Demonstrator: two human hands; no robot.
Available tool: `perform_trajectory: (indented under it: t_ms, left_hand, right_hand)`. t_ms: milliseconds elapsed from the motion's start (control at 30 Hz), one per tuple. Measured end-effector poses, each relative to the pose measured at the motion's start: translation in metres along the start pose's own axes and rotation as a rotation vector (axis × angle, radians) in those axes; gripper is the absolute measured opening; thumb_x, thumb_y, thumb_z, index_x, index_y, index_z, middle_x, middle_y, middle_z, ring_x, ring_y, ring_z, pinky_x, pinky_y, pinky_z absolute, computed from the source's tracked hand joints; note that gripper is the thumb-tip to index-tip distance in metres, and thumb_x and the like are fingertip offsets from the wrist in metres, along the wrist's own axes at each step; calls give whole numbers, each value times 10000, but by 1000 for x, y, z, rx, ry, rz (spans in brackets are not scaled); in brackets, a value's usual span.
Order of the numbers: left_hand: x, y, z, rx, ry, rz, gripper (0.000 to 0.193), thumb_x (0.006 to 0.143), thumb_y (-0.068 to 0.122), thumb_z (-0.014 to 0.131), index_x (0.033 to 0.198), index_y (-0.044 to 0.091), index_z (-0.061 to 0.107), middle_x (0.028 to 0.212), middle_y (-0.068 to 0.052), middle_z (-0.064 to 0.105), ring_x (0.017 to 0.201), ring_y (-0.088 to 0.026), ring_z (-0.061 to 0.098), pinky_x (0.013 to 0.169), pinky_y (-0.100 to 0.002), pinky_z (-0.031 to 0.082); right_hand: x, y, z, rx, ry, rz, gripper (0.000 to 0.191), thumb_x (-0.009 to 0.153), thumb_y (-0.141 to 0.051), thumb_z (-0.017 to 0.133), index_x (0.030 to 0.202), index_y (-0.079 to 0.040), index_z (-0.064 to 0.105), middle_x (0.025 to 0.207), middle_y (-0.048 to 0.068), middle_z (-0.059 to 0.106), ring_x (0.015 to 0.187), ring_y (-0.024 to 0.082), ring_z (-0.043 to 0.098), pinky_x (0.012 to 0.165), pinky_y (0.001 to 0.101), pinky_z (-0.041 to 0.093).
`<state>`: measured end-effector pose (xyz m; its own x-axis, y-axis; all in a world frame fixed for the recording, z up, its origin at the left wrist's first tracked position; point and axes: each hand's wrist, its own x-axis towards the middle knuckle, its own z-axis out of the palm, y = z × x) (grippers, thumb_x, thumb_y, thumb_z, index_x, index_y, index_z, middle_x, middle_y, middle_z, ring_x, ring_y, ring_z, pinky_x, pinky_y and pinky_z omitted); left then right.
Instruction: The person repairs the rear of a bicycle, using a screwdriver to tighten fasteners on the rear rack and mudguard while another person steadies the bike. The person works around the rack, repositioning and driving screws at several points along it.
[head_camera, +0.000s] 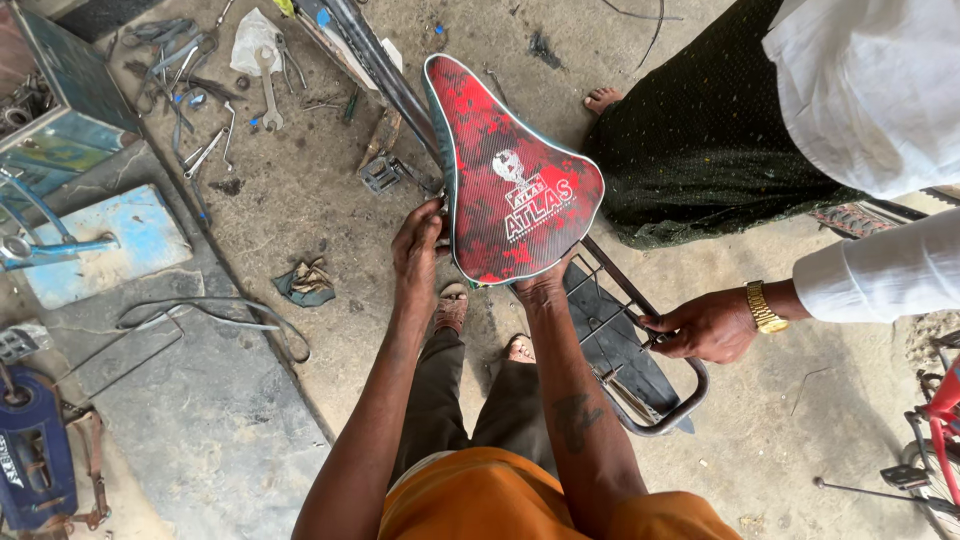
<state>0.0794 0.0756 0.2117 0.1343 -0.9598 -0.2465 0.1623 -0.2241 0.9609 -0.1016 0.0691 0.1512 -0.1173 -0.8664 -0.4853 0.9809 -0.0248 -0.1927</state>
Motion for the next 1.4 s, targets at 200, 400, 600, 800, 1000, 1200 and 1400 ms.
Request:
perform_trajectory:
  t_ms: [200, 400, 600, 800, 1000, 1200, 1400]
  left_hand:
    - [-4, -48, 1, -67, 65, 142, 451, 998, 185, 584, 1403, 15, 682, 1044, -65, 642, 898, -157, 592, 773, -330, 492]
    - [-90, -96, -114, 575, 255, 30, 409, 968, 123, 571, 1366, 41, 606, 1252, -183, 725, 1030, -250, 728, 875, -356, 582]
    - [-294, -109, -241, 1069, 361, -585, 463, 899, 181, 588, 1358, 164, 650, 1023, -191, 784, 908, -337, 747, 861, -438, 586]
    - [-328, -130, -261, 1100, 188, -1149, 545, 864, 211, 600, 1403, 141, 626, 994, -169, 833, 975, -314, 753, 950, -438, 575]
    - [-244, -130, -280, 1093, 136, -872, 563, 867, 225, 635, 1419, 112, 627, 897, -182, 843, 935, -279, 760, 976, -408, 569]
    - [-90, -86, -335, 394, 113, -325, 553, 905, 164, 696, 1425, 4, 596, 902, -181, 762, 809, -276, 715, 789, -480, 574]
    - [36, -37, -339, 562, -89, -527, 535, 925, 174, 670, 1424, 4, 581, 933, -185, 764, 793, -270, 715, 760, -459, 570]
  right_hand:
    - [6, 4, 0, 6, 30, 2, 602, 1015, -522, 447, 1342, -32, 570, 1237, 145, 695, 1029, 274, 722, 834, 431, 660]
    - [1, 0, 18, -86, -40, 6, 639, 1015, -551, 411, 1383, -46, 545, 1307, 141, 641, 1157, 309, 646, 948, 516, 588]
    - [0, -21, 14, -176, -3, 77, 567, 1037, -494, 428, 1344, -42, 582, 1281, 126, 642, 1114, 278, 655, 968, 451, 557]
    - [-62, -50, -2, -764, -97, 10, 346, 1019, -252, 607, 1270, -15, 603, 1161, 89, 687, 1090, 261, 663, 1011, 445, 552]
    - [-181, -75, -16, -1907, -691, -187, 429, 1025, -327, 629, 1249, 32, 703, 1226, 154, 736, 1120, 219, 706, 928, 340, 568]
    - [-229, -44, -90, -1610, -11, 214, 373, 939, -205, 668, 1246, 8, 676, 952, 129, 807, 824, 158, 745, 772, 300, 610]
    - [-311, -12, -140, -1633, 616, 355, 197, 935, -173, 679, 914, 22, 690, 731, 95, 686, 616, 184, 707, 544, 343, 558]
